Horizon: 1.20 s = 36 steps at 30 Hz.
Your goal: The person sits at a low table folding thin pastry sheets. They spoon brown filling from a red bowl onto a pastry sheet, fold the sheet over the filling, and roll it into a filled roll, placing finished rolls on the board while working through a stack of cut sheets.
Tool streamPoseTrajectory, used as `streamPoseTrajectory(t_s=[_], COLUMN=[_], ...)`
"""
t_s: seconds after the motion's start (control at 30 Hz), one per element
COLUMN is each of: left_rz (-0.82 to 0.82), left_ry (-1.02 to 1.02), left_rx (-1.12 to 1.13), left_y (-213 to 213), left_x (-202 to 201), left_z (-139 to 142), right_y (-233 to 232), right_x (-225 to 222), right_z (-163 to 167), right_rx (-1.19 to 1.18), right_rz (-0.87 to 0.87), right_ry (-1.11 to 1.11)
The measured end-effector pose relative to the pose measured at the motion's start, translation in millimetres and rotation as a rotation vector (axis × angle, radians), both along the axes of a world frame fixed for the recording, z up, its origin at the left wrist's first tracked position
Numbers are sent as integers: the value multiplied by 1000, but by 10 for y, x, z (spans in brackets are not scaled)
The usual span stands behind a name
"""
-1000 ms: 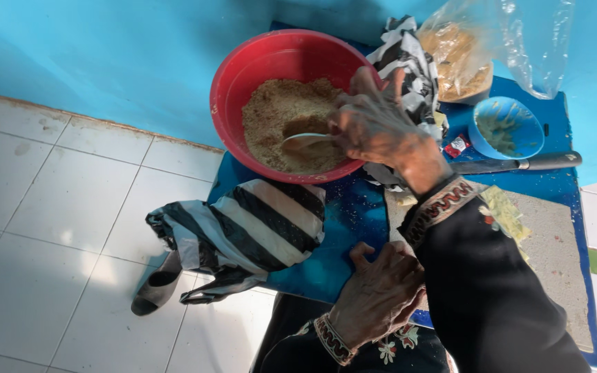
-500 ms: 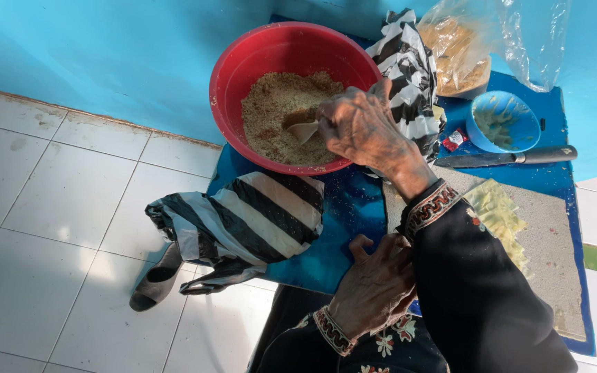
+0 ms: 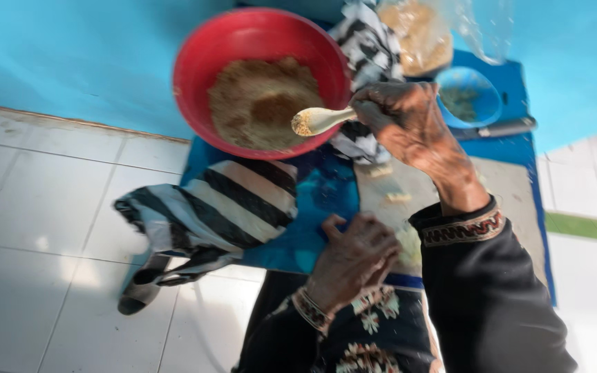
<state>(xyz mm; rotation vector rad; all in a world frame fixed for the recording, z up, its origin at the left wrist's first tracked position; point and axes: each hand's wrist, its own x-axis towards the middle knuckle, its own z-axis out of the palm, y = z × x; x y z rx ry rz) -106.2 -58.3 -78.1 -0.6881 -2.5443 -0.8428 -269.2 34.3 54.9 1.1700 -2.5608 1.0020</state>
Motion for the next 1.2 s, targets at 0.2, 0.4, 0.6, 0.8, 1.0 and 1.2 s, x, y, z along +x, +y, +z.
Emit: streamPoseTrajectory(t_s=[0.2,0.4,0.6,0.8,1.0,1.2], left_rz=[-62,-13,45,16,16,11], left_ry=[-38,-69,-64,-78,-74,-58], left_rx=[137,156,104,97,90,101], left_y=[-25,-51,-4,-12,-8,-9], left_x=[-1,21,22,2,11,6], left_z=[2,113,142,65,14,19], right_y=[959,1592,1762,1774,1801,1742], right_x=[641,1165,1373,1503,1645,1712], right_z=[0,-318,-575,-592,-532,-597], right_rx=[86,171,271,345,433,423], right_rz=[-70,-266,-297,-252,-270,-276], right_ry=[65,-9,111,289,391,455])
